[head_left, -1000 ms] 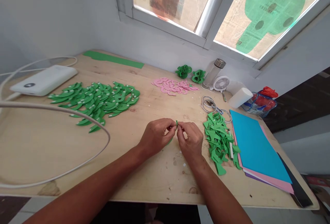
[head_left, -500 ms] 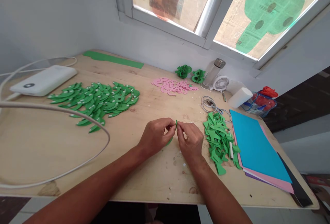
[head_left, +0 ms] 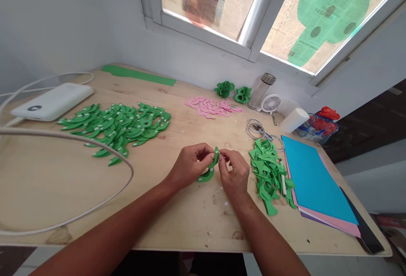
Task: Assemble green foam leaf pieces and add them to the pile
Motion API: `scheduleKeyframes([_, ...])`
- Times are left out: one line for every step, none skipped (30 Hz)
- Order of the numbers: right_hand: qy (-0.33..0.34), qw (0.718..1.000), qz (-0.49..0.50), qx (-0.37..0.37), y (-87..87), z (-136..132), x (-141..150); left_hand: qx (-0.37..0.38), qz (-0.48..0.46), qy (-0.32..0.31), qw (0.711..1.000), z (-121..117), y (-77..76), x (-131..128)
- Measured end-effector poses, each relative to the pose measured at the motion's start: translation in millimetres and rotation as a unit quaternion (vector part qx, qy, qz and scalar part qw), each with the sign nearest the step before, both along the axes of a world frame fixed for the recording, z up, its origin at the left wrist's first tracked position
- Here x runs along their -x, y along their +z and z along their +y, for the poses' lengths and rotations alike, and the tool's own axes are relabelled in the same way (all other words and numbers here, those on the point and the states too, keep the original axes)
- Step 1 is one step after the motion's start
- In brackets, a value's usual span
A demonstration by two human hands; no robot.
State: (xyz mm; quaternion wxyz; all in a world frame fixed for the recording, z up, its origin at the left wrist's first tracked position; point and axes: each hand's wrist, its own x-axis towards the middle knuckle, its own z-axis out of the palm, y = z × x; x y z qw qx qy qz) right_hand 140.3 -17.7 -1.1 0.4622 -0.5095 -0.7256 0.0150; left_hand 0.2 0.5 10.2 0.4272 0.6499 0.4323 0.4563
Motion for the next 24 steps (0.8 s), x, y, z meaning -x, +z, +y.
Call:
scheduleKeyframes([0.004,1.0,0.004,-0.001,0.5,-0.4,0.2,0.014,-0.017,-0.003,1.0,0.6,-0.2,0.0])
scheduleKeyframes([0.007,1.0,0.007,-0.002,0.7,-0.7,0.3,0.026,-0.031,-0.005,0.999,1.0,-0.4,-0.1])
scheduleKeyframes([0.01,1.0,0.009,-0.003,0.8,-0.9,0.4,0.035,-0.041,-0.007,0.999,1.2,-0.4,-0.3])
scheduleKeyframes([0.011,1.0,0.01,-0.003,0.8,-1.0,0.4,0.041,-0.048,-0.009,0.998,1.3,-0.3,-0.6])
scheduleKeyframes([0.011,1.0,0.011,-0.003,0.5,-1.0,0.4,0.047,-0.054,-0.012,0.997,1.2,-0.1,-0.9])
scheduleKeyframes([0.011,1.0,0.014,-0.003,0.3,-1.0,0.4,0.052,-0.059,-0.014,0.997,1.1,0.2,-1.2])
scheduleKeyframes([0.01,1.0,0.017,-0.004,0.0,-1.1,0.3,0.056,-0.065,-0.015,0.996,0.9,0.6,-1.3])
scheduleKeyframes([0.01,1.0,0.021,-0.005,-0.1,-1.2,0.3,0.059,-0.07,-0.017,0.996,0.9,1.1,-1.3])
scheduleKeyframes([0.011,1.0,0.026,-0.005,-0.2,-1.3,0.3,0.061,-0.074,-0.019,0.995,0.8,1.5,-1.2])
scheduleKeyframes([0.014,0.999,0.032,-0.004,-0.1,-1.5,0.4,0.065,-0.077,-0.023,0.995,0.8,1.9,-1.0])
scheduleKeyframes([0.017,0.999,0.042,0.0,0.0,-1.7,0.4,0.071,-0.08,-0.028,0.994,0.9,2.2,-0.8])
scheduleKeyframes([0.022,0.998,0.055,0.008,0.1,-1.8,0.5,0.077,-0.083,-0.035,0.993,0.9,2.5,-0.6])
scheduleKeyframes([0.026,0.997,0.073,0.022,0.1,-1.8,0.7,0.084,-0.088,-0.042,0.992,0.8,2.6,-0.5])
scheduleKeyframes([0.029,0.994,0.096,0.042,-0.1,-1.5,0.8,0.09,-0.093,-0.05,0.99,0.7,2.6,-0.5])
scheduleKeyframes([0.033,0.99,0.124,0.065,-0.6,-1.0,0.9,0.096,-0.099,-0.056,0.989,0.5,2.6,-0.6])
scheduleKeyframes([0.037,0.983,0.154,0.089,-1.2,-0.3,1.0,0.101,-0.104,-0.059,0.988,0.3,2.6,-0.7])
scheduleKeyframes([0.043,0.976,0.185,0.11,-2.1,0.6,1.0,0.107,-0.108,-0.061,0.987,0.1,2.5,-0.9])
scheduleKeyframes([0.051,0.967,0.214,0.128,-3.0,1.7,0.9,0.113,-0.11,-0.061,0.986,-0.1,2.3,-1.1])
scheduleKeyframes([0.06,0.959,0.241,0.14,-3.9,2.8,0.8,0.119,-0.112,-0.061,0.985,-0.3,2.2,-1.2])
scheduleKeyframes([0.069,0.951,0.262,0.149,-4.7,3.9,0.6,0.124,-0.112,-0.061,0.984,-0.4,1.9,-1.3])
scheduleKeyframes([0.077,0.945,0.279,0.154,-5.4,4.8,0.4,0.128,-0.111,-0.061,0.984,-0.3,1.6,-1.2])
scheduleKeyframes([0.083,0.94,0.291,0.158,-5.8,5.5,0.2,0.132,-0.109,-0.062,0.983,-0.2,1.3,-1.1])
scheduleKeyframes([0.088,0.936,0.3,0.161,-6.0,6.0,-0.1,0.135,-0.107,-0.064,0.983,0.0,0.8,-1.0])
scheduleKeyframes([0.093,0.932,0.308,0.164,-6.1,6.3,-0.3,0.138,-0.106,-0.066,0.982,0.2,0.2,-0.9])
